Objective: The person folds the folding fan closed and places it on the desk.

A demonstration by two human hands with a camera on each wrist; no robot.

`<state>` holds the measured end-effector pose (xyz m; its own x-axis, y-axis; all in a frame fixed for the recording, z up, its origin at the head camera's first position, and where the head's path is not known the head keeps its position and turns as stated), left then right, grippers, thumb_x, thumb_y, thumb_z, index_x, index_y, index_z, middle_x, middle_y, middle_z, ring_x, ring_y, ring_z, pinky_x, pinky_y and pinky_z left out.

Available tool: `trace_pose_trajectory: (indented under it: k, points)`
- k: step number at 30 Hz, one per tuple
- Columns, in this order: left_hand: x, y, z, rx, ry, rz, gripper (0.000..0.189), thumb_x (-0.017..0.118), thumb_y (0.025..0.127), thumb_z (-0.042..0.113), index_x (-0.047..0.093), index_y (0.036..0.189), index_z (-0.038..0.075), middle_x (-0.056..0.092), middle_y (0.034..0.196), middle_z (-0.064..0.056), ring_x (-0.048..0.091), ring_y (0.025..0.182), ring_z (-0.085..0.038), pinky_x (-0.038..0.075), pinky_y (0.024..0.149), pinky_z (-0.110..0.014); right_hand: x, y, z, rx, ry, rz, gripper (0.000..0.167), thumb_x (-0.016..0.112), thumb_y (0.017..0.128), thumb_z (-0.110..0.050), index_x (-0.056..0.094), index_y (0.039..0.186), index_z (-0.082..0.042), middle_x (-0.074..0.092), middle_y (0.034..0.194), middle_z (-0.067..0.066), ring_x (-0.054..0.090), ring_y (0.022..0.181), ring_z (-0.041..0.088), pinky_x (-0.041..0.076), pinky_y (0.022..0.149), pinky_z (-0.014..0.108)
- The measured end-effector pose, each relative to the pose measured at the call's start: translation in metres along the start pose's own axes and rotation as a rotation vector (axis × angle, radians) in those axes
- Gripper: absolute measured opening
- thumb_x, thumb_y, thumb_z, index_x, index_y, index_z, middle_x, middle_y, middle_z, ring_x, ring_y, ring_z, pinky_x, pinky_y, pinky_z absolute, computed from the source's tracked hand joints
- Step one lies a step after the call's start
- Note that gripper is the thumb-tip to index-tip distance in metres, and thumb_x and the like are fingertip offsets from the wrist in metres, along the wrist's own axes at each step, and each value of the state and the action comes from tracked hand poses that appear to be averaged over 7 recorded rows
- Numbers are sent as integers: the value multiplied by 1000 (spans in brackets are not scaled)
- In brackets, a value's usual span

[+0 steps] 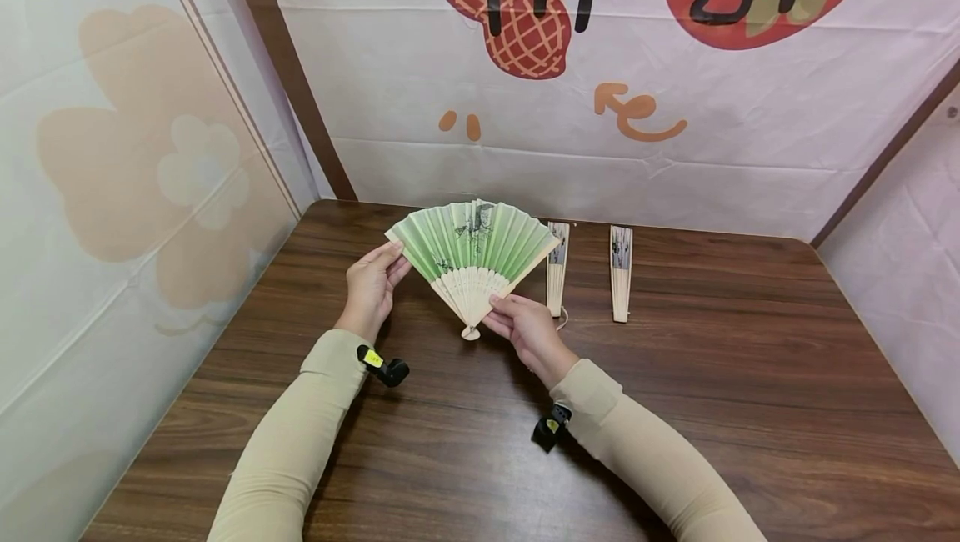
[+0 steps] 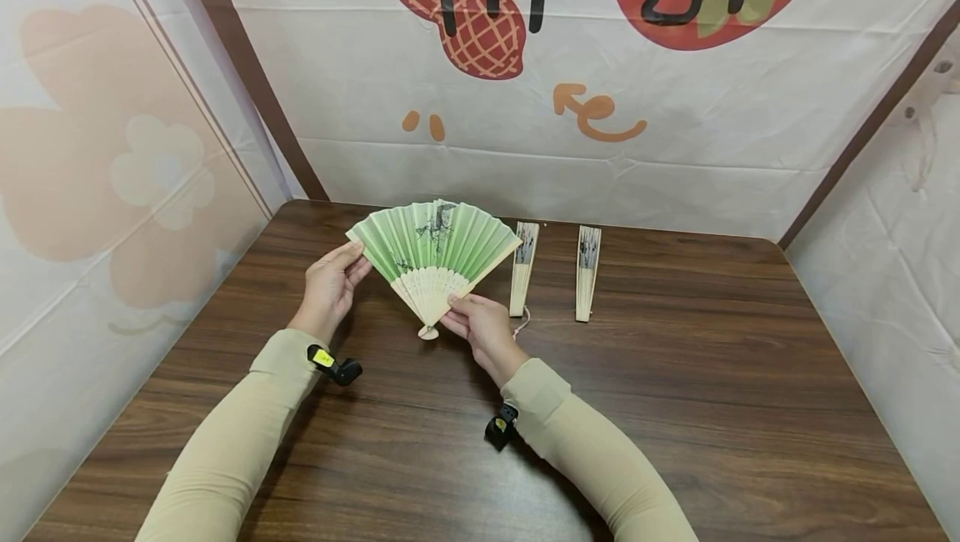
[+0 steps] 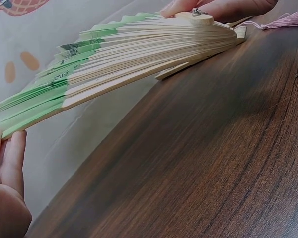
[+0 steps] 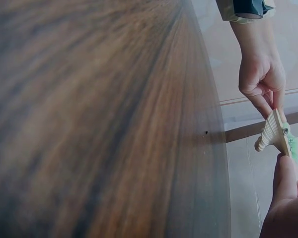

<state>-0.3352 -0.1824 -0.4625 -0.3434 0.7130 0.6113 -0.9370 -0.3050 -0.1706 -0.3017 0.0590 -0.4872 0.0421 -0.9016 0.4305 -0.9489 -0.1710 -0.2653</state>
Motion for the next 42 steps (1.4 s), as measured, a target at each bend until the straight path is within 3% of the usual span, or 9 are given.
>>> trace_pose_trajectory:
  k: [21,42]
  points:
    - [0,-1,-2,-1,23,1,16,64,94,0,73,83,8,75,75,-2,72,66,-10,63,69,-20,2,-2,0,3,-32,-11,20,55,96,6,62,114,11,71,77,-1,71,73,9,64,78,26]
    - [2,-1,-3,-8,54,-17,20,63,94,-1,74,81,9,75,76,0,72,67,-9,62,71,-20,3,-5,1,22,-30,-14,11,56,95,7,66,99,4,71,76,-1,70,68,9,64,73,25]
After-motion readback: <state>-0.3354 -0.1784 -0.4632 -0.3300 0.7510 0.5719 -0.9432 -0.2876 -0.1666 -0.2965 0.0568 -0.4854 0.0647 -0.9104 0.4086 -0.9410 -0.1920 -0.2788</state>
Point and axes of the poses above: each hand's wrist, its own y-axis towards the middle knuckle, its own x-axis out of the palm, z = x × y, the point moved 4 cm from there along y, towards the middle knuckle
